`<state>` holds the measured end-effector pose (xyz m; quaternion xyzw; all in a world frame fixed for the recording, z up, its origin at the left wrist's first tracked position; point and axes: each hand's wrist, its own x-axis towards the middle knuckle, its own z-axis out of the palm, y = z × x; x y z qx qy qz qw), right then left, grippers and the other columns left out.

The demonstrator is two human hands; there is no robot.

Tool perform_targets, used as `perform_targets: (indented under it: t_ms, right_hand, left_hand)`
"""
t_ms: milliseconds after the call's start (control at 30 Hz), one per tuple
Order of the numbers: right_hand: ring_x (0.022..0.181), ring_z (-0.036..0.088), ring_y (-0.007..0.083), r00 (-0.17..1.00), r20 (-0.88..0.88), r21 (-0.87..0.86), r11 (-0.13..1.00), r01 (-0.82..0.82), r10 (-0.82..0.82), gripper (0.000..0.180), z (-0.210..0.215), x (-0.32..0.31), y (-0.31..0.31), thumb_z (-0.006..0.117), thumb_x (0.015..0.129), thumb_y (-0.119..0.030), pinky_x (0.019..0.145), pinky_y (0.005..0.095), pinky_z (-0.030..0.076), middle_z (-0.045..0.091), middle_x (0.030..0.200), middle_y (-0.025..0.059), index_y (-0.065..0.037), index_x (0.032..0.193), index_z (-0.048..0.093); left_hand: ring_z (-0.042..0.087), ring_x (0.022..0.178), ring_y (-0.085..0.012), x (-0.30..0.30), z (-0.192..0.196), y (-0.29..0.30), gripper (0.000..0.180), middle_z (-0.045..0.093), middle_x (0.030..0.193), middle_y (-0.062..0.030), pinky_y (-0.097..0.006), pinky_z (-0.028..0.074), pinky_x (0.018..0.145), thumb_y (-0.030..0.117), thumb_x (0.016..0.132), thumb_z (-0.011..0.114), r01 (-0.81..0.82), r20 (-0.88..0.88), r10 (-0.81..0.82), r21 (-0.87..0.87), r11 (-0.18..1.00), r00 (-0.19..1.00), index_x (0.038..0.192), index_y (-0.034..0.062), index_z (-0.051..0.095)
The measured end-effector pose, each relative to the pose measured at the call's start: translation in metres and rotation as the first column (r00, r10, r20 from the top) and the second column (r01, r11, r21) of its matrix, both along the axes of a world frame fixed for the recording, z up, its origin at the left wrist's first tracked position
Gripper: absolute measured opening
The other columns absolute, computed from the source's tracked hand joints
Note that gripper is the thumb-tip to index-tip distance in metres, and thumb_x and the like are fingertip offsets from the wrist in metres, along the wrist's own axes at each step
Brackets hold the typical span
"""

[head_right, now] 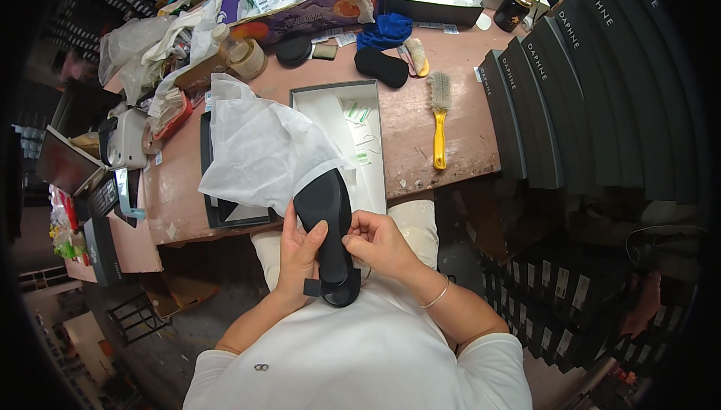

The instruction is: Packaging black high-heeled shoes into shoeboxes with protective wrapping paper.

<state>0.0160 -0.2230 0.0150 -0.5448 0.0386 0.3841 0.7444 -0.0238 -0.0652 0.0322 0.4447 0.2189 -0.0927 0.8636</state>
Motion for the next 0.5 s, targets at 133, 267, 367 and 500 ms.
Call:
perform_targets:
  t_ms: [133,267,367,500]
  right_hand:
    - [0.062,0.047,0.0025,0.998,0.058,-0.007,1.0,-0.01,0.01,0.01,-0.0053,-0.0021,0.0008,0.06,0.081,0.002,0.055,0.0186,0.04,0.049,0.071,-0.0049,-0.005,0.082,0.052]
    - [0.061,0.047,0.0026,0.997,0.074,-0.018,1.0,-0.009,0.01,0.01,-0.0052,-0.0058,-0.0017,0.059,0.081,0.002,0.054,0.0189,0.04,0.05,0.071,-0.0046,-0.005,0.082,0.052]
    - [0.061,0.047,0.0023,0.999,0.042,-0.021,1.0,-0.006,0.007,0.011,-0.0036,-0.0031,-0.0025,0.059,0.08,0.003,0.054,0.0189,0.04,0.05,0.071,-0.0044,-0.005,0.081,0.051]
    - [0.061,0.047,0.0026,0.999,0.045,-0.061,0.998,-0.024,0.027,0.012,-0.0056,-0.0024,-0.0008,0.06,0.08,0.003,0.054,0.0195,0.041,0.05,0.071,-0.004,-0.004,0.08,0.05]
  left_hand:
    - [0.057,0.108,-0.017,-0.0016,-0.0033,-0.0013,0.086,0.052,0.126,-0.0164,-0.027,0.05,0.087,0.014,0.091,0.063,-0.027,-0.004,0.027,0.018,0.999,1.0,0.149,0.0046,0.001]
    - [0.057,0.108,-0.0168,-0.0022,-0.0065,-0.0022,0.085,0.052,0.125,-0.0166,-0.027,0.051,0.086,0.013,0.091,0.063,-0.03,0.001,0.03,0.011,0.999,1.0,0.149,0.0043,0.001]
    - [0.057,0.108,-0.0171,-0.0018,-0.0042,-0.0014,0.085,0.052,0.126,-0.017,-0.028,0.051,0.087,0.013,0.091,0.063,-0.013,-0.011,0.013,0.011,1.0,1.0,0.149,0.0044,0.001]
    - [0.057,0.109,-0.0179,-0.0015,-0.0043,-0.0006,0.085,0.05,0.127,-0.0176,-0.028,0.05,0.089,0.012,0.091,0.063,-0.023,-0.01,0.023,0.004,1.0,1.0,0.149,0.0042,0.001]
